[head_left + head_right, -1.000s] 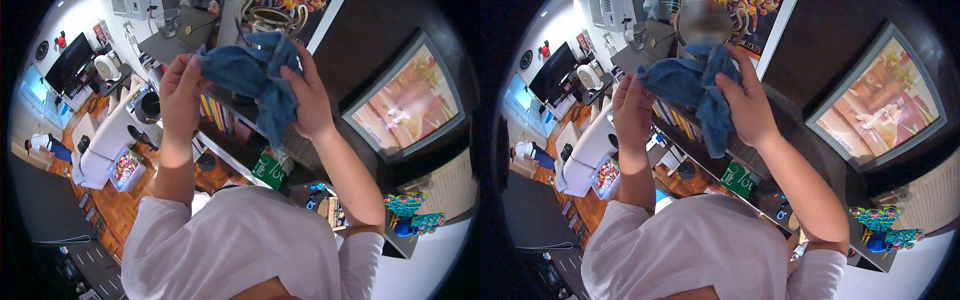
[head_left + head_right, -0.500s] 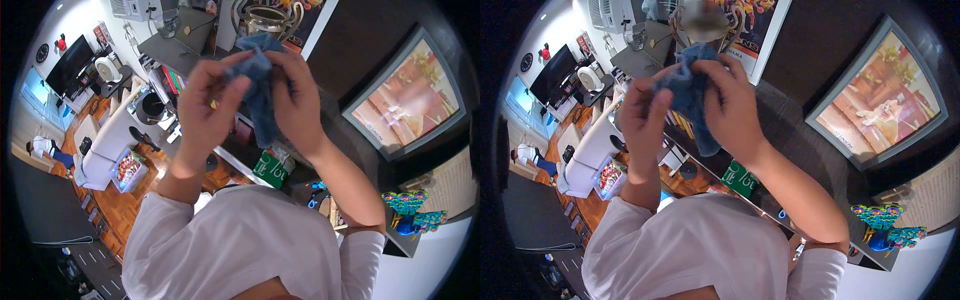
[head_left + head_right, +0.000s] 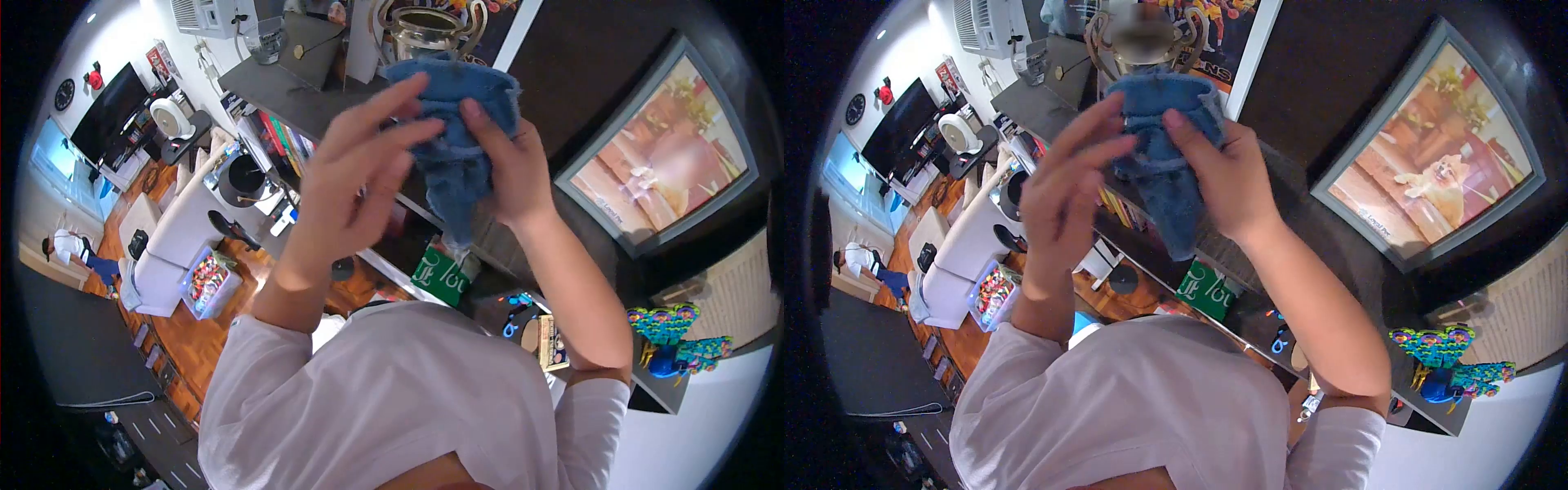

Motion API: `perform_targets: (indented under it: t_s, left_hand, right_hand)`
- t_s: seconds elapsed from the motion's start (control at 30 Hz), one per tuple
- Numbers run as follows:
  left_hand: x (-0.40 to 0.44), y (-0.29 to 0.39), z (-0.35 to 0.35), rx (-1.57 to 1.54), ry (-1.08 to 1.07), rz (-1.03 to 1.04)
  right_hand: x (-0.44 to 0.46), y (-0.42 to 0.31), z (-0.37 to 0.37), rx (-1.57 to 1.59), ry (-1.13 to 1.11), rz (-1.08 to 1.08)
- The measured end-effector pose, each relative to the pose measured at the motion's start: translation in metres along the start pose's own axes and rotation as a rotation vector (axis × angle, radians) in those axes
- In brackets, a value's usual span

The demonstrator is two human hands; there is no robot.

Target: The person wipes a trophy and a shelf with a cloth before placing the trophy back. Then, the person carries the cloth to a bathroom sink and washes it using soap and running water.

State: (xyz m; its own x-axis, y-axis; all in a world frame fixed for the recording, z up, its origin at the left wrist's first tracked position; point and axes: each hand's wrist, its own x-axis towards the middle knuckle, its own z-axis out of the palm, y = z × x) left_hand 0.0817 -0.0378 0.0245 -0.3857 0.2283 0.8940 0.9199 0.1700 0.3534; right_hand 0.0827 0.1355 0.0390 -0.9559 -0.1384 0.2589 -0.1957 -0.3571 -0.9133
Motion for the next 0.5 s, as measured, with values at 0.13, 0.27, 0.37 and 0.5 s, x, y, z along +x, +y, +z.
perform_targets:
  t_s: [0.13,0.27,0.37,0.5]
  left_hand:
    - [-0.003,-0.026,-0.008,-0.114,0.221,-0.255]
    - [-0.002,-0.044,-0.003,-0.153,0.218,-0.339]
    - [0.009,-0.034,-0.001,-0.015,0.082,-0.127]
    - [0.013,-0.036,0.006,0.146,-0.033,0.003]
  right_hand:
    - [0.002,-0.012,-0.003,-0.194,0.112,-0.111]
    - [0.005,-0.025,0.001,-0.204,0.189,-0.228]
    - [0.005,-0.024,0.001,-0.226,0.160,-0.216]
    - [0.003,-0.014,0.004,-0.232,0.153,-0.197]
